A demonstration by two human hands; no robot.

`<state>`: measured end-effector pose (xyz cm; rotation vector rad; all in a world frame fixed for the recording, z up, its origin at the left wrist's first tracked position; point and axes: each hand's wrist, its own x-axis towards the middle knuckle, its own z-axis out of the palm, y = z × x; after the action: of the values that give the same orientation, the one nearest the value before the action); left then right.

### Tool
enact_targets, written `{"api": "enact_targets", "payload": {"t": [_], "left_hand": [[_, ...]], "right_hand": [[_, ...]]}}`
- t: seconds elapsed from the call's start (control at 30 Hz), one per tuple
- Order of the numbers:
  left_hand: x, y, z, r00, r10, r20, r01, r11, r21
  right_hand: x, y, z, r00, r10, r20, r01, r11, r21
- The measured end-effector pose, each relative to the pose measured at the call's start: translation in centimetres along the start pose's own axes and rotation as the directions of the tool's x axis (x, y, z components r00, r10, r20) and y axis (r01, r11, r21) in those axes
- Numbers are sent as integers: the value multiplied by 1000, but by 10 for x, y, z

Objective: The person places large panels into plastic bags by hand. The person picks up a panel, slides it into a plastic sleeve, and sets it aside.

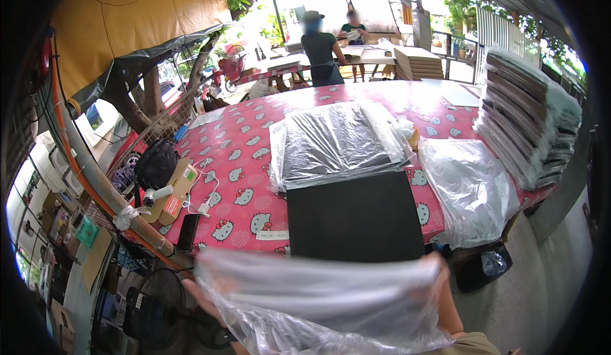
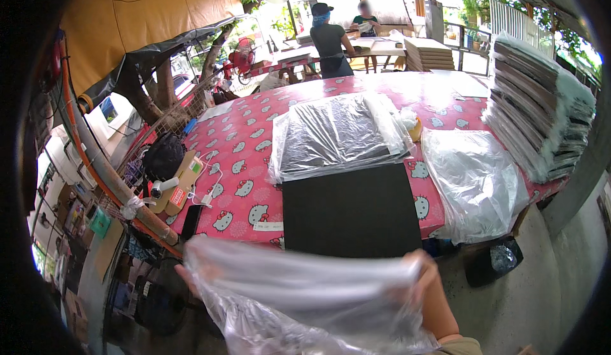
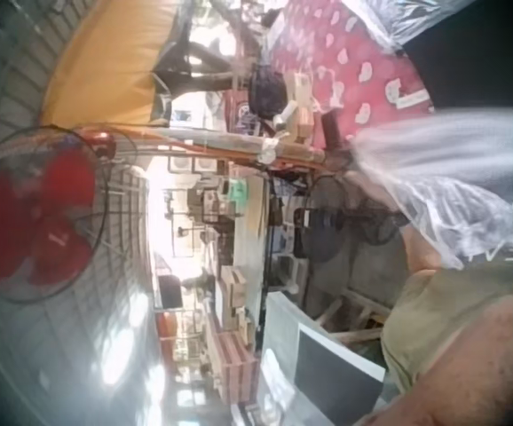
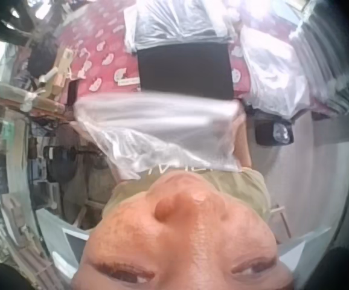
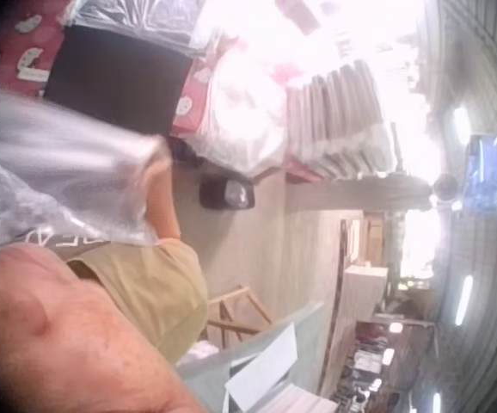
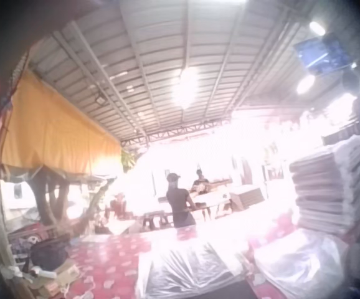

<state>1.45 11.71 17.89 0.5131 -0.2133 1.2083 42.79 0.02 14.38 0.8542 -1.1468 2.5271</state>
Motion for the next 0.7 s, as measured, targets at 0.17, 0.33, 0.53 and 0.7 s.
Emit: {"api": "enact_targets", "payload": {"t": [0.17, 0.33, 0.53, 0.7], "left_hand": [[-36, -76, -15, 318, -862, 395, 726, 490, 482], [-6, -37, 2, 649, -693, 315, 343, 636, 691], [18, -5, -13, 997, -13, -78, 77, 390, 918], [107, -36, -62, 925, -326, -197, 332, 434, 838]], "right_hand": [[-3, -23, 41, 246, -956, -162, 651, 287, -703], [18, 26, 18, 490, -708, -508, 435, 704, -562], [-22, 17, 26, 443, -710, -548, 53, 631, -774], [-101, -88, 7, -266, -867, -421, -803, 441, -400]]}}
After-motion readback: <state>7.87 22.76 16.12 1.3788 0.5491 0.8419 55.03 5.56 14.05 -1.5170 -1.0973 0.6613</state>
